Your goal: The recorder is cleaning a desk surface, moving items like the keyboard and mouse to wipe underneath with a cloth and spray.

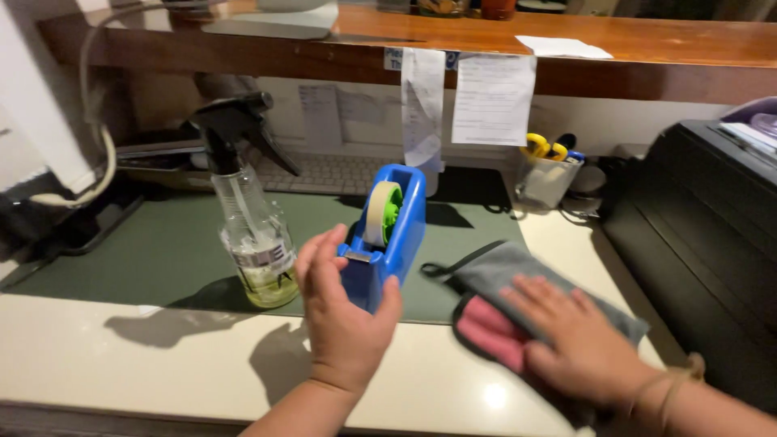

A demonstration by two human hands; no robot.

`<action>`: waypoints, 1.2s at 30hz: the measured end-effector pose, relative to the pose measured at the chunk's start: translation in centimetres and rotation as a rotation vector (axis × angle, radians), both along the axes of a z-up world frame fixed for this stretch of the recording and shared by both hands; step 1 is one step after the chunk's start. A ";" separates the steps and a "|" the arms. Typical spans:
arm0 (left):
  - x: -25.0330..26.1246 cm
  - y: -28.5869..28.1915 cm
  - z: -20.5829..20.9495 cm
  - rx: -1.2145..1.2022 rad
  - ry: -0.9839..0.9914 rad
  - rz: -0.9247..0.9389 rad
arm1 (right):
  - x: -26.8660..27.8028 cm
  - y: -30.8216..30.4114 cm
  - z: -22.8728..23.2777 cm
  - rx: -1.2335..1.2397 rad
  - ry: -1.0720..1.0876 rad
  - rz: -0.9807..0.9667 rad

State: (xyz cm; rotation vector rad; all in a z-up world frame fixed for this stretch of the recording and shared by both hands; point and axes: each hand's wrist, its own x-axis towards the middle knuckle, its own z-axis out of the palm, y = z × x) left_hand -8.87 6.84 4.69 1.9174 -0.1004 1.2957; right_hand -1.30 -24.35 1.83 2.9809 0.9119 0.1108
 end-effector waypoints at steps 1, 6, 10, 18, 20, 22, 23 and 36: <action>0.1 0.3 -0.3 -0.005 0.001 -0.012 | 1.4 -0.7 -0.4 -0.005 0.001 -0.012; 0.6 1.2 -2.0 0.069 0.075 0.127 | 5.1 2.4 0.4 0.043 0.043 -0.472; 2.8 1.7 -3.4 -0.176 0.206 -0.166 | 1.6 7.3 1.5 0.020 0.056 -0.502; 4.2 2.6 -3.1 -0.153 0.194 -0.170 | -1.1 -2.1 -0.5 0.028 -0.027 -0.478; 4.1 1.5 -2.5 -0.149 0.194 -0.164 | 0.6 -3.6 -0.9 0.092 -0.032 -0.545; 4.6 0.1 -1.8 -0.145 0.191 -0.158 | 1.4 -3.5 -1.1 0.158 -0.039 -0.613; 5.0 -0.7 -1.5 -0.188 0.189 -0.133 | 1.2 -2.6 -1.0 0.106 -0.057 -0.629; 15.7 -11.0 -2.4 -0.166 0.076 -0.202 | -5.0 -3.6 0.7 0.110 -0.039 -0.458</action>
